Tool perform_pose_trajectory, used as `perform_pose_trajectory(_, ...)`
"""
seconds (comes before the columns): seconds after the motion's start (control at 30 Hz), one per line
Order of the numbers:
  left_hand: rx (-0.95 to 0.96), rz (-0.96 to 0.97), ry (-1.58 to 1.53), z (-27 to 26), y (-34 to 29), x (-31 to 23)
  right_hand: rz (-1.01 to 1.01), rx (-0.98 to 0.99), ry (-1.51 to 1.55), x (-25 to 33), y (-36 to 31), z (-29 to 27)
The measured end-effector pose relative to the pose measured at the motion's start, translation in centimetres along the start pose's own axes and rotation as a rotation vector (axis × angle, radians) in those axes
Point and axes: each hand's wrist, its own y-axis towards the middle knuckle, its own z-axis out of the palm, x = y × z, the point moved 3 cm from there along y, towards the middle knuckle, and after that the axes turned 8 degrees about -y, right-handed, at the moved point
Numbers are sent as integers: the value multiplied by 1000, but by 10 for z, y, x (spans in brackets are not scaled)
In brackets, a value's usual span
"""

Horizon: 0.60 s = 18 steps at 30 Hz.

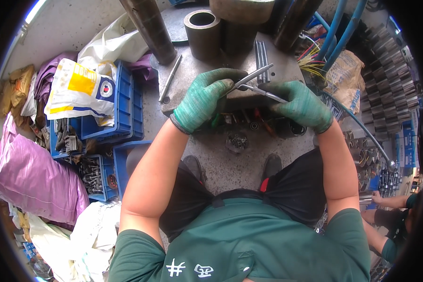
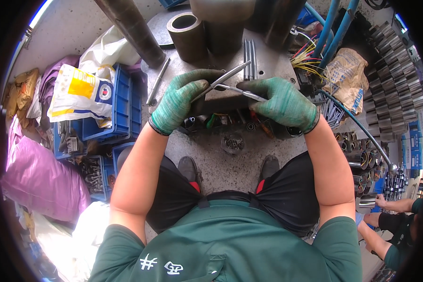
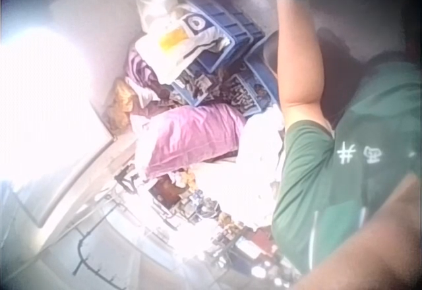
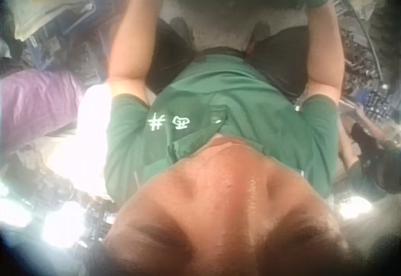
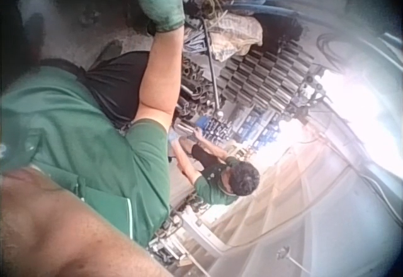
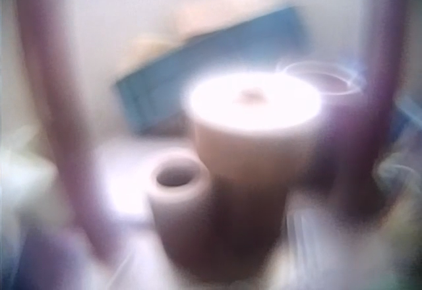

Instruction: The person installs retaining rings onto metal rods one by one using pliers.

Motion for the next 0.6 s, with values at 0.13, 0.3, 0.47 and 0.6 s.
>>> perform_pose_trajectory(0.13, -23, 33, -43, 4, 2, 4, 6, 77, 32, 8, 0, 8)
perform_pose_trajectory(0.3, -1, -87, -147, 1, -2, 2, -27, 54, -11, 8, 1, 8)
perform_pose_trajectory(0.47, 16, -80, -318, 1, -3, 8, -16, 55, -32, 8, 1, 9)
perform_pose_trajectory(0.6, 0, -77, -359, 4, -3, 9, -52, 28, -58, 5, 2, 10)
